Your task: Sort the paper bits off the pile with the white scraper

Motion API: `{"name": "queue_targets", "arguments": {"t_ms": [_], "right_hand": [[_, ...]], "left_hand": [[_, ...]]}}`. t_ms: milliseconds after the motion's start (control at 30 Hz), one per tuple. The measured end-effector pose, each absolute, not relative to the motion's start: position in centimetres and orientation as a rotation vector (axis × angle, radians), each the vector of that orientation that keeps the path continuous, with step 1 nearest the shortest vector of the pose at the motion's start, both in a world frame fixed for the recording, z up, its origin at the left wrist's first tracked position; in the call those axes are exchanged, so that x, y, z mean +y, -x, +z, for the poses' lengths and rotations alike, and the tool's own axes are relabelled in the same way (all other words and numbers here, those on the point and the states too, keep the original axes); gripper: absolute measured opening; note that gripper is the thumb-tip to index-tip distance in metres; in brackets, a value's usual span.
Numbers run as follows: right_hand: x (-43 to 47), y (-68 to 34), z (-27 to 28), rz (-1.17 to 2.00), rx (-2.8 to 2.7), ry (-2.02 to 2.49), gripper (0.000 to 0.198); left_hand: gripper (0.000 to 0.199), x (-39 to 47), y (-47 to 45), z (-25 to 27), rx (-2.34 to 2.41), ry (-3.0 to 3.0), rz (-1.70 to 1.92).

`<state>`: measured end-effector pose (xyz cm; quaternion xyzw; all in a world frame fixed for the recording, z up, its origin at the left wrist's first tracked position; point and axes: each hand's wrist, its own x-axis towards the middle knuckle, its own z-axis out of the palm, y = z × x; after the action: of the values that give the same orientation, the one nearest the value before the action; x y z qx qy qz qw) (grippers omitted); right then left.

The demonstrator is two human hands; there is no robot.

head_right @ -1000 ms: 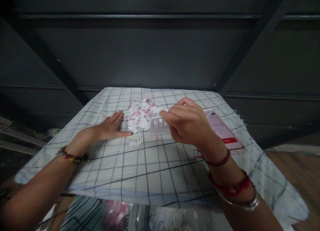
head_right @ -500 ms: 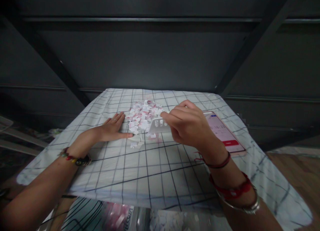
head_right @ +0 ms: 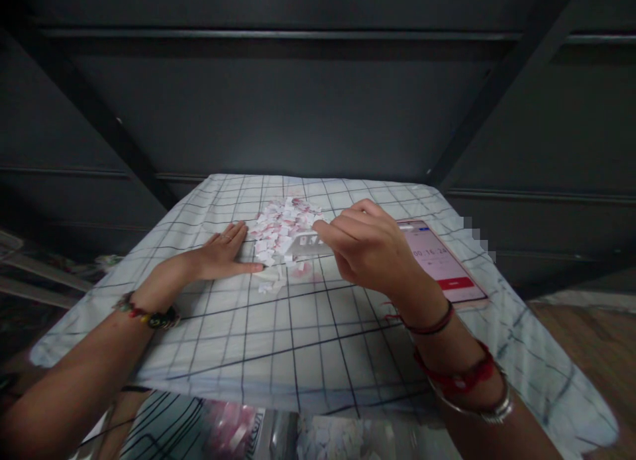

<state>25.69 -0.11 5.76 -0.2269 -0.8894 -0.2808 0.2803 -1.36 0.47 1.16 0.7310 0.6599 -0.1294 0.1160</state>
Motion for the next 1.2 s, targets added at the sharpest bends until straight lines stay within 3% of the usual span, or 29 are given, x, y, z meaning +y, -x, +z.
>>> {"name": "queue_targets", "arguments": {"t_ms": [1200], "right_hand": [[-0.1, -26.5, 6.1, -0.670, -2.424, 0.629, 0.019]], "left_hand": [[0.112, 0.5, 1.7, 0.9, 1.923, -2.151, -0.384]]}}
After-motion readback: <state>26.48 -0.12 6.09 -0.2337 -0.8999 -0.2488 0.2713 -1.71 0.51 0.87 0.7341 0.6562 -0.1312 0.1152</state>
